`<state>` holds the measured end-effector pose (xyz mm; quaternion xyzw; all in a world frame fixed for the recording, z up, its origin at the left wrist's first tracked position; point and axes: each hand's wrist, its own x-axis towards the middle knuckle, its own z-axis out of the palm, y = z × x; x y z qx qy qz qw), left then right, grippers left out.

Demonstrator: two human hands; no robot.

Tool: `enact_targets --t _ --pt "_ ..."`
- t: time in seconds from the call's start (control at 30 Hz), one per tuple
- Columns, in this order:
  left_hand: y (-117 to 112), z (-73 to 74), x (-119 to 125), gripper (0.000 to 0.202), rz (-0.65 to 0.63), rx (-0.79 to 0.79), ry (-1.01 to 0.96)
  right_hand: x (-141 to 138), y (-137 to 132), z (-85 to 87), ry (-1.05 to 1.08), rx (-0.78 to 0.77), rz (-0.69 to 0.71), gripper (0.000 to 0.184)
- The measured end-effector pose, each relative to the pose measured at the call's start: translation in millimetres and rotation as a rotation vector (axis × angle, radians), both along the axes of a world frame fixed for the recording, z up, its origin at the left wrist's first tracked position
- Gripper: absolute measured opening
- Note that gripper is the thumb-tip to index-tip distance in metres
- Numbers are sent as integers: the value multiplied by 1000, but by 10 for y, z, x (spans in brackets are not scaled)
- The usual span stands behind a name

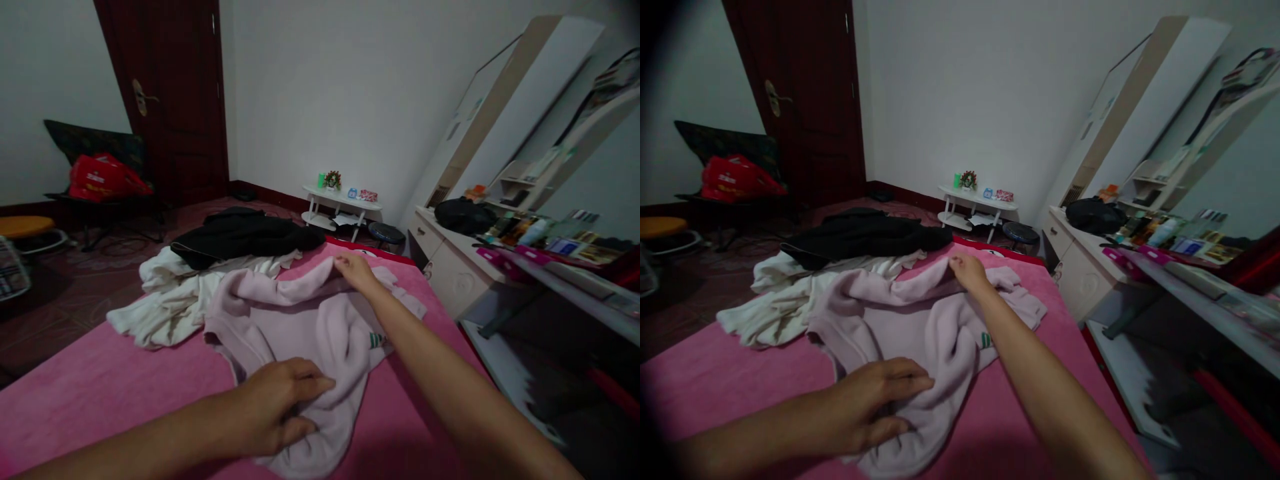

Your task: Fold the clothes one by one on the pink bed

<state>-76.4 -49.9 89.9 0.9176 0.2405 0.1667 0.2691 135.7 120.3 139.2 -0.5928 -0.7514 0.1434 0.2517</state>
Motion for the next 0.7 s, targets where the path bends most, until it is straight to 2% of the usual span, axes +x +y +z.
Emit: enact_targets --t 0.1,0.17,0.2,0.27,0.33,0.37,0.47,0.53,0.63,0.7 --pt "-139 79 91 59 -202 -7 18 -285 159 42 229 104 162 61" --pt "-157 122 112 51 -293 14 38 -455 51 -32 339 96 356 76" --pt "-134 137 102 49 -316 9 23 -512 -65 -83 330 63 443 75" --pt "-12 154 28 47 -291 1 -44 -541 -393 -175 190 -30 563 58" --pt "209 152 -123 41 -191 59 -82 -450 -790 -218 15 -116 609 34" --pt "346 143 -222 36 -106 132 -80 -366 -992 -220 -64 -150 601 29" --pt "788 105 -550 29 193 411 -50 -30 -1526 -201 -275 -223 459 26" --pt "1041 80 -730 27 336 523 -5 197 -1785 -218 -397 -238 380 28" --pt "1310 45 -847 35 463 552 73 467 -2025 -299 -564 -276 232 25" --pt "1427 19 -820 45 528 476 109 619 -2110 -338 -634 -294 159 25"
